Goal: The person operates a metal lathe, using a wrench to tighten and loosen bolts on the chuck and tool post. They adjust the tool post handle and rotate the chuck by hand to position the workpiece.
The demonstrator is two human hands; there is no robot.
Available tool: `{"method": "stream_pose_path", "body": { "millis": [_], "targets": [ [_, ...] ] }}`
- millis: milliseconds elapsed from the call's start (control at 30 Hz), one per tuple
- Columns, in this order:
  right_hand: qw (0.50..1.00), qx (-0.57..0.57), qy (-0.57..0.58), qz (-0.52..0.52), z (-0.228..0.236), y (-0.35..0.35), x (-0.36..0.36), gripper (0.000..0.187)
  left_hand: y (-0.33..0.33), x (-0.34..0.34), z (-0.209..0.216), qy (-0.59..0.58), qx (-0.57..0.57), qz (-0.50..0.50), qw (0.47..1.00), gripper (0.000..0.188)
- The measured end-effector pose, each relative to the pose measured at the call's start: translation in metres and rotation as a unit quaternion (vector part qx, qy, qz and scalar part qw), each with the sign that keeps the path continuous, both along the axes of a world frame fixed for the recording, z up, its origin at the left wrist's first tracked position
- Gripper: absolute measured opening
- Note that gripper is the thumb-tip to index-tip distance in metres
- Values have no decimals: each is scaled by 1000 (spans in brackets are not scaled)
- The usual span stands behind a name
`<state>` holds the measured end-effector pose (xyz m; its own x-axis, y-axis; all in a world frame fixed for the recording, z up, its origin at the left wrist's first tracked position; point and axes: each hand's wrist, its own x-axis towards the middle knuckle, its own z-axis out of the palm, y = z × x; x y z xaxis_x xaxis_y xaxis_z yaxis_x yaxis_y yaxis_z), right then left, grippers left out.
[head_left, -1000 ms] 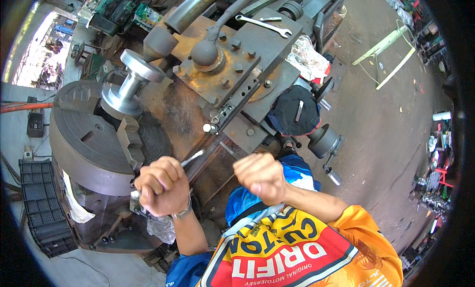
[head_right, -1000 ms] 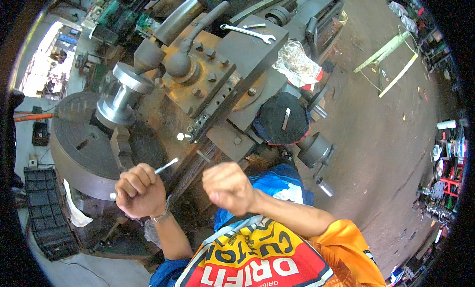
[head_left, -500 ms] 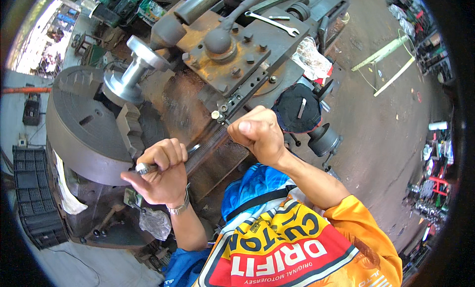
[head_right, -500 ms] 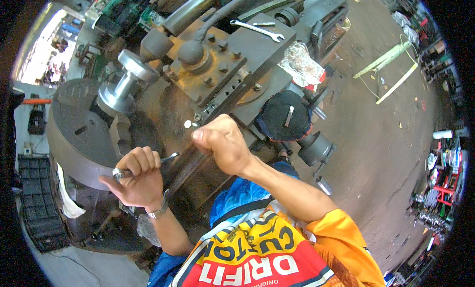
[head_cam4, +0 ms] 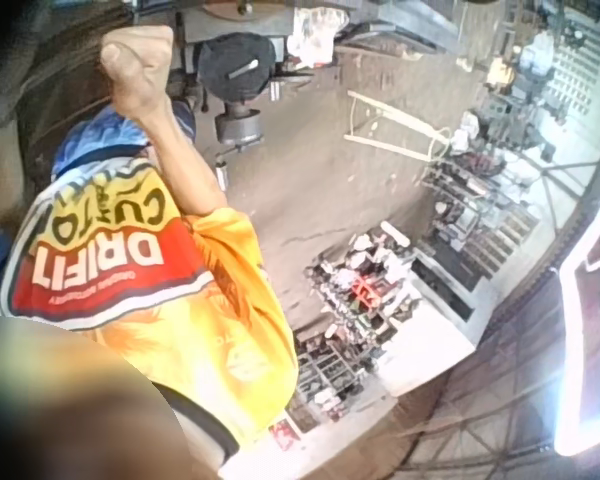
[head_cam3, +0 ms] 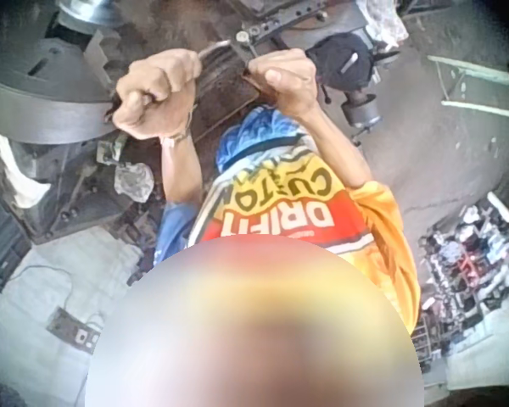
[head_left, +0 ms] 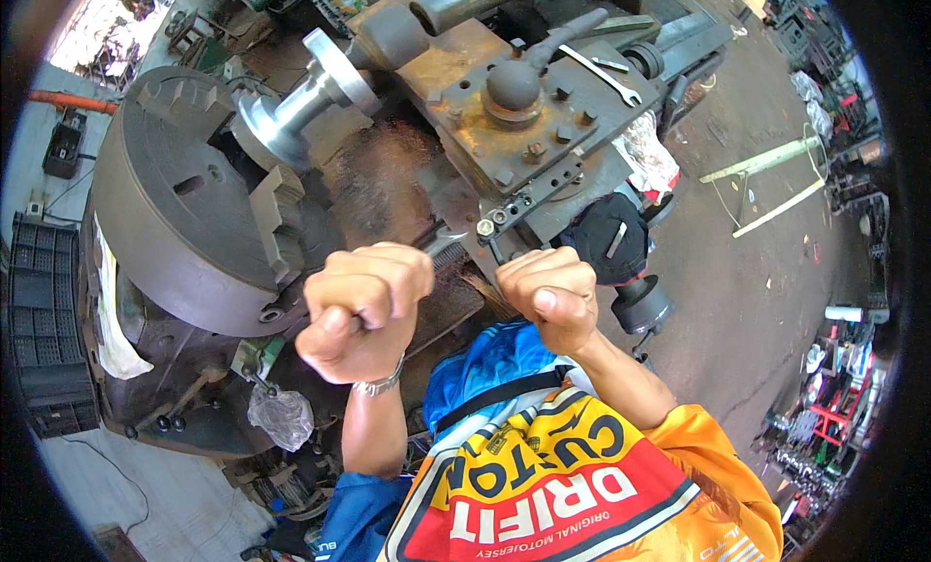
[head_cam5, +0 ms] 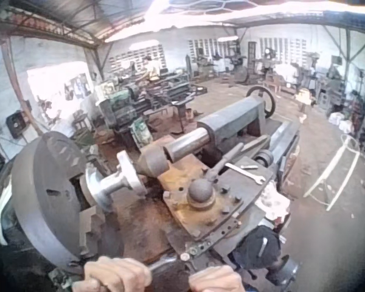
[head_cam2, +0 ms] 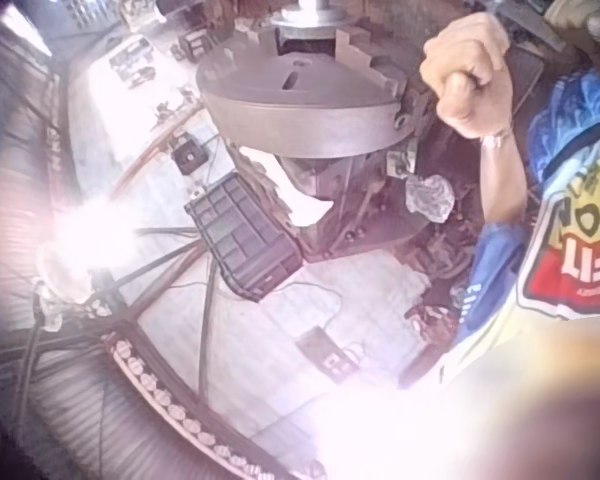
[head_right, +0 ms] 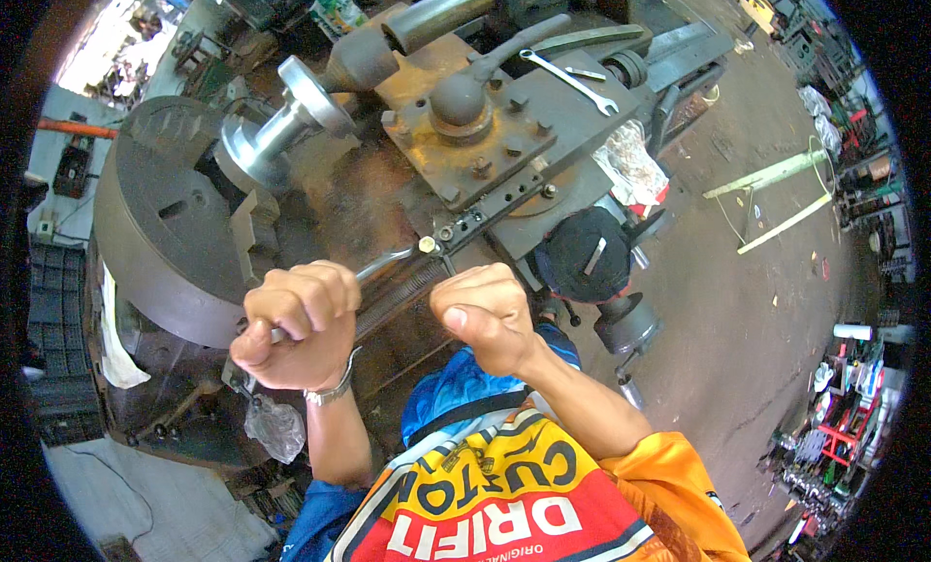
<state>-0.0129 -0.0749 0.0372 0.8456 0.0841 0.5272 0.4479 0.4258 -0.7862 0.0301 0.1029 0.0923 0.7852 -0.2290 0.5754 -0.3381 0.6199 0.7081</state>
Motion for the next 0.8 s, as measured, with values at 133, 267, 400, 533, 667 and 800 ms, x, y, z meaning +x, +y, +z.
{"method": "stream_pose_path", "body": {
  "millis": [133,267,400,533,667,800],
  "targets": [
    [1000,6,2,12,3,-2,1,45,-5,6,-6,-36,2,-57,998,51],
    [1000,11,3,22,4,-3,2,45,5,9,-15,-63,-15,-85,994,48],
    [1000,10,1,23,3,-3,2,44,19,13,-31,-17,-89,-50,995,45],
    [1000,6,0,21,3,-3,1,43,24,14,-41,74,-224,-90,968,46],
    [1000,9,-2,15,3,-1,1,43,21,18,-41,53,-250,-123,959,48],
    [1000,15,-7,10,5,0,1,43,19,27,-35,19,-203,-129,970,49]
  ]
}}
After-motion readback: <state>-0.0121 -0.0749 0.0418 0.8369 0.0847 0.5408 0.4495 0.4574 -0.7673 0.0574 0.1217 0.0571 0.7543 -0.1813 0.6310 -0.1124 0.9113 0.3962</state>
